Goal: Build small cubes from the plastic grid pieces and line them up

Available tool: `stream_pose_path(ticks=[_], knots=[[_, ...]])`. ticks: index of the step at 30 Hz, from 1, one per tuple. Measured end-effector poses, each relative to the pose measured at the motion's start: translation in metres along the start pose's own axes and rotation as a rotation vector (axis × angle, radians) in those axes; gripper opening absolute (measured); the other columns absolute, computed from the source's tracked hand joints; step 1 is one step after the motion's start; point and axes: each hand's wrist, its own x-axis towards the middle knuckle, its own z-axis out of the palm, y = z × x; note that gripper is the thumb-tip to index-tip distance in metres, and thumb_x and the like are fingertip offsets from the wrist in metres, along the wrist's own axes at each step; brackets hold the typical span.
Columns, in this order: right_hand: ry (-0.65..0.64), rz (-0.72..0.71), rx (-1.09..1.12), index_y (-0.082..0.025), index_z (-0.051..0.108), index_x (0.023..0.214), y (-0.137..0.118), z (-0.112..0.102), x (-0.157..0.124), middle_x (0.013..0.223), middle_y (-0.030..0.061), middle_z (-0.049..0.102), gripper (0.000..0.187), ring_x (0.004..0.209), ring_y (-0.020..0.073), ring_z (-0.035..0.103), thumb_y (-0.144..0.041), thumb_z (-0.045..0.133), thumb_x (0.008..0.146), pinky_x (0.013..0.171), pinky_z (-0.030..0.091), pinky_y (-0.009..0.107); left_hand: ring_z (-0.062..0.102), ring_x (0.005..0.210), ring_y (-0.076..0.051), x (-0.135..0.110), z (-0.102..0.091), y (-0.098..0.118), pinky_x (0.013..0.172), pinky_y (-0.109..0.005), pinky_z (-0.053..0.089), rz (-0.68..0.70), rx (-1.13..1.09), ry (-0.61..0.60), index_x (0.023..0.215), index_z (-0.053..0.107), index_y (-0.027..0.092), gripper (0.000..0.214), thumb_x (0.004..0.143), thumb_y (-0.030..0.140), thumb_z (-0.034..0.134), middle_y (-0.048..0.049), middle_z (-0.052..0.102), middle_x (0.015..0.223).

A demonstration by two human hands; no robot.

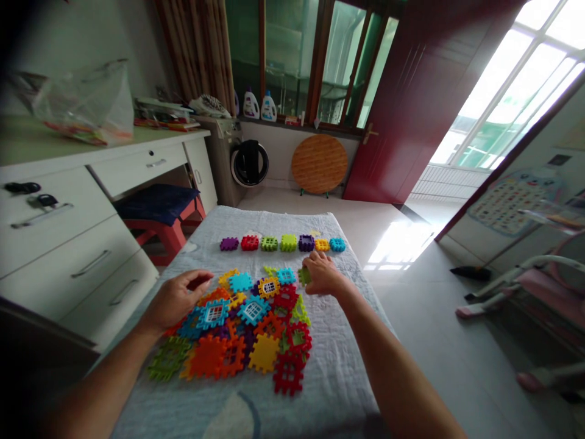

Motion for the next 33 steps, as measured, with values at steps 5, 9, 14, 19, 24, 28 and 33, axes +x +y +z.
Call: stream_pose_path(ticks=[5,9,14,19,24,28,33], knots=[[0.18,0.0,-0.015,-0.02,0.058,0.106,-0.01,-0.017,0.034,0.103,0.0085,0.052,0.048,0.098,0.0272,0.042,-0.036,0.067,0.062,0.085,0.033,0.038,0.069,0.087,-0.021,0.0,-0.001,0.006,0.078,-0.028,0.054,-0.009,0.01,-0.017,0.094,0.066,0.02,0.028,0.08,0.039,0.051,-0.005,0.073,0.095],[0.154,-0.034,-0.044,-0.02,0.059,0.104,-0.029,-0.015,0.071,0.101,0.0082,0.054,0.047,0.097,0.0267,0.043,-0.041,0.066,0.063,0.088,0.03,0.039,0.068,0.086,-0.021,0.0,-0.003,0.008,0.078,-0.028,0.053,-0.009,0.019,-0.003,0.095,0.067,0.02,0.029,0.079,0.039,0.052,-0.0049,0.073,0.094],[0.135,0.005,-0.073,-0.02,0.059,0.108,-0.034,-0.009,0.109,0.107,0.0094,0.054,0.051,0.103,0.0287,0.041,-0.045,0.065,0.064,0.092,0.027,0.042,0.068,0.086,-0.02,0.0,-0.003,0.007,0.079,-0.028,0.053,-0.008,0.017,0.009,0.093,0.067,0.021,0.027,0.081,0.039,0.051,-0.0041,0.073,0.094],[0.141,0.106,-0.072,-0.021,0.06,0.111,-0.023,-0.012,0.136,0.113,0.0112,0.052,0.055,0.106,0.0306,0.041,-0.047,0.065,0.063,0.092,0.028,0.044,0.067,0.085,-0.019,0.0,-0.003,0.009,0.077,-0.027,0.053,-0.008,-0.015,-0.002,0.094,0.067,0.02,0.026,0.081,0.035,0.051,-0.0035,0.073,0.094],[0.051,0.073,-0.074,-0.022,0.061,0.112,-0.03,-0.008,0.155,0.116,0.0118,0.052,0.055,0.11,0.0321,0.04,-0.046,0.066,0.063,0.095,0.027,0.047,0.068,0.083,-0.02,0.0,-0.005,0.012,0.076,-0.028,0.053,-0.017,-0.011,0.005,0.093,0.067,0.02,0.025,0.081,0.036,0.051,-0.004,0.073,0.092],[0.012,0.06,-0.087,-0.021,0.063,0.112,-0.043,-0.001,0.165,0.115,0.0132,0.053,0.055,0.11,0.0333,0.041,-0.046,0.066,0.063,0.096,0.027,0.051,0.067,0.084,-0.02,0.0,-0.005,0.012,0.077,-0.03,0.053,-0.01,0.01,0.009,0.092,0.068,0.021,0.025,0.081,0.036,0.051,-0.0045,0.073,0.093],[-0.054,0.079,-0.118,-0.019,0.064,0.112,-0.05,0.002,0.169,0.115,0.0155,0.054,0.054,0.111,0.0363,0.041,-0.044,0.066,0.063,0.096,0.025,0.056,0.067,0.086,-0.02,0.0,-0.003,0.009,0.079,-0.029,0.053,-0.005,0.021,0.013,0.092,0.067,0.022,0.024,0.081,0.035,0.05,-0.0038,0.073,0.094]])
